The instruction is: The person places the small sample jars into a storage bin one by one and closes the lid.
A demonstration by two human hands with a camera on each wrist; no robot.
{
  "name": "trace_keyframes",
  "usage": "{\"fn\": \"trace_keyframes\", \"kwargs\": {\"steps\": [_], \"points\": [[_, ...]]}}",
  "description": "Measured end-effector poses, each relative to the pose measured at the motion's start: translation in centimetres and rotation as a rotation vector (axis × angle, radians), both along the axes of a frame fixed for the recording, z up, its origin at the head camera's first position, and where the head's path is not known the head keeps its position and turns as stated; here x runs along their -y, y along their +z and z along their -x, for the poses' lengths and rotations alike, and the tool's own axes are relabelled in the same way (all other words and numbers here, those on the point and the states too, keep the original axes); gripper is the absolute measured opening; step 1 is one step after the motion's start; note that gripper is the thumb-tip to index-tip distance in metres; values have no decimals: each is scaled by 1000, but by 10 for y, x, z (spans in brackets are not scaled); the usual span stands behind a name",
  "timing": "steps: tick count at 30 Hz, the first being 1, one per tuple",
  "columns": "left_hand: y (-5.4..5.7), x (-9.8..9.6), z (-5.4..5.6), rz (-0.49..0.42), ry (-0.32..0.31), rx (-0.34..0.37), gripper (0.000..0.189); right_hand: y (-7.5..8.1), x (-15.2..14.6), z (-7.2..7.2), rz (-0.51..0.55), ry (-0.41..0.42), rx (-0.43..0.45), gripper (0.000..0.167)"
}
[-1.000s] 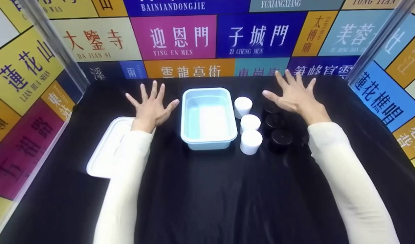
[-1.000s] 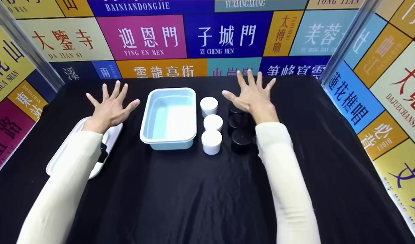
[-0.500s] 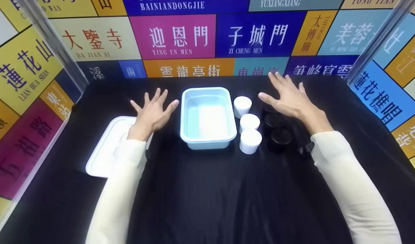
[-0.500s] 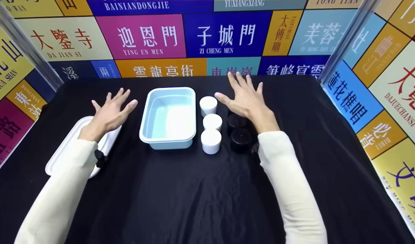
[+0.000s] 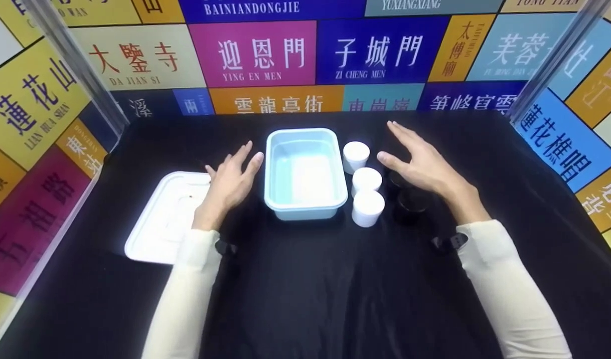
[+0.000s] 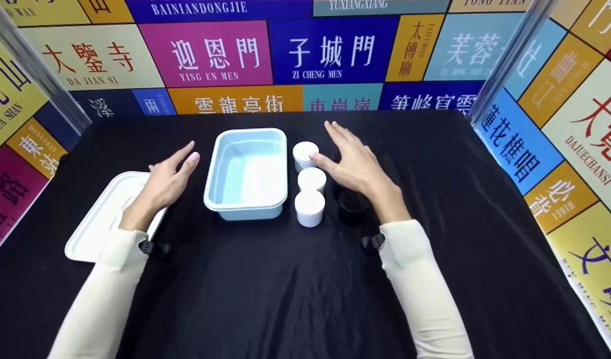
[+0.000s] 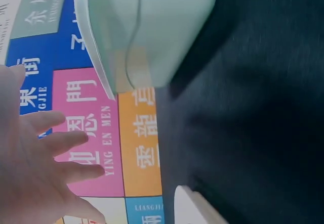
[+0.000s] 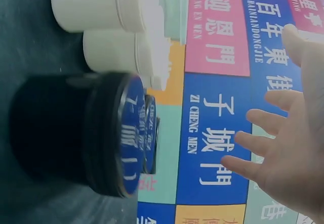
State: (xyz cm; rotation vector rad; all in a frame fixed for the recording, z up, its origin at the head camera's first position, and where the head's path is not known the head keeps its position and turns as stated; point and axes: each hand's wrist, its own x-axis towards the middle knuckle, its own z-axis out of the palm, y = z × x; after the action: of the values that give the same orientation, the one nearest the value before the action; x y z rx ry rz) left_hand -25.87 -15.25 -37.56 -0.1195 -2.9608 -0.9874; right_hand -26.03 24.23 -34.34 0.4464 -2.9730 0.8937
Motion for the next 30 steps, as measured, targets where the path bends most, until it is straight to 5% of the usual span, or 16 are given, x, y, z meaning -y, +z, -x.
{"fn": "trace_keyframes", "kwargs": {"steps": [10, 20, 30], "points": [[-4, -10, -22, -246, -24, -27, 59, -18, 9, -21, 171, 45, -31, 70], [-10, -13, -21, -621, 30, 241, 57, -36, 9, -30, 266, 95, -25, 65], [-18, -18, -19, -754, 0, 281, 58, -45, 14, -34, 210, 121, -3, 58]]}}
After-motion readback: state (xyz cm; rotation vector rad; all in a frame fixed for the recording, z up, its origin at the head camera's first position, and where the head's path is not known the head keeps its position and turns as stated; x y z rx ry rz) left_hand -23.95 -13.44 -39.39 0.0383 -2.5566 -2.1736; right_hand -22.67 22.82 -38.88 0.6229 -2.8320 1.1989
